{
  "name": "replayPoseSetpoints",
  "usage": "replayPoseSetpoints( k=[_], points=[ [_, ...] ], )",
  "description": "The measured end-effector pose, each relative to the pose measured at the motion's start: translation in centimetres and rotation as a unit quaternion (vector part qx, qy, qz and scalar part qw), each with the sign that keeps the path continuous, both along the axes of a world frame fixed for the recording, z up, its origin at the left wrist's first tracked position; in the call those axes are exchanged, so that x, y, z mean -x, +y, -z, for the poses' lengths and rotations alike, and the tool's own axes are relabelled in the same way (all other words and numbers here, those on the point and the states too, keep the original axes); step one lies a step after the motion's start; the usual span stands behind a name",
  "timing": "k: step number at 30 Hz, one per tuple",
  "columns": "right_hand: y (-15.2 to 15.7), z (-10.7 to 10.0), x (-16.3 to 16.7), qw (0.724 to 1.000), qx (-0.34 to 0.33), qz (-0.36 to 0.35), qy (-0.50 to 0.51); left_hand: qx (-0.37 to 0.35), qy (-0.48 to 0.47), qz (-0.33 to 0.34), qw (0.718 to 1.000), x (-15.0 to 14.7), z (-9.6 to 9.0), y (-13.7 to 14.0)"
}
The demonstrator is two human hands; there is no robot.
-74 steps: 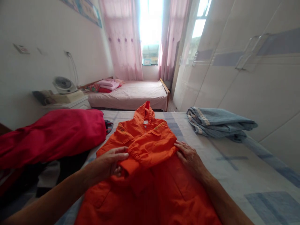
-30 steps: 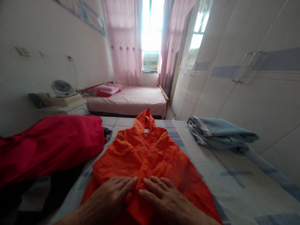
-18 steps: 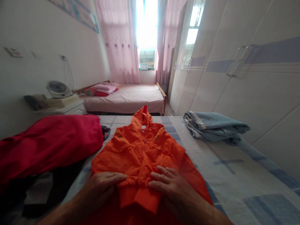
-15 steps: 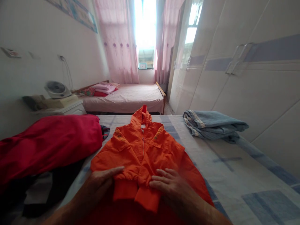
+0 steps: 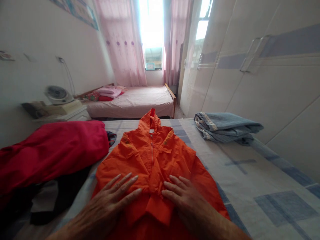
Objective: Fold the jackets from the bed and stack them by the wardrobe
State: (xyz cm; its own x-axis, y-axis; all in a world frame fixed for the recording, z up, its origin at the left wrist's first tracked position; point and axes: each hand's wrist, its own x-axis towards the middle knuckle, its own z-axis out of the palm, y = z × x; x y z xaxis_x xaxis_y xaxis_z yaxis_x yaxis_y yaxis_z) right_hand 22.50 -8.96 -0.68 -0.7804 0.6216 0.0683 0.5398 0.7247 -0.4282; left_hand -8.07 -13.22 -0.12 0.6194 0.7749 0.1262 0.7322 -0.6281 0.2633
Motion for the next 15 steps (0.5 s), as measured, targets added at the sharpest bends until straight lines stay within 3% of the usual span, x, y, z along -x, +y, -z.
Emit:
replayPoseSetpoints(
  k=[4,8,13,15],
  points=[
    [-0.3,0.2,0.4,0.999,-0.033,0.001,-0.012,-0.020,0.026,0.077,0.996,-1.1,0.4,0.1],
    [0.1,0.6,0.5,0.998,-0.045,0.008,-0.032,-0.034,-0.080,0.019,0.996,-0.8,0.4,0.1],
    [0.1,-0.8,0.2,0.998,0.004,-0.007,-0.057,0.075,-0.090,0.032,0.993,-0.8,-2.4,-0.7],
    [0.6,-2.0,0.2,0.999,0.010,-0.012,-0.043,0.091,-0.089,0.006,0.992,-1.1,-3.4,-0.3]
  ],
)
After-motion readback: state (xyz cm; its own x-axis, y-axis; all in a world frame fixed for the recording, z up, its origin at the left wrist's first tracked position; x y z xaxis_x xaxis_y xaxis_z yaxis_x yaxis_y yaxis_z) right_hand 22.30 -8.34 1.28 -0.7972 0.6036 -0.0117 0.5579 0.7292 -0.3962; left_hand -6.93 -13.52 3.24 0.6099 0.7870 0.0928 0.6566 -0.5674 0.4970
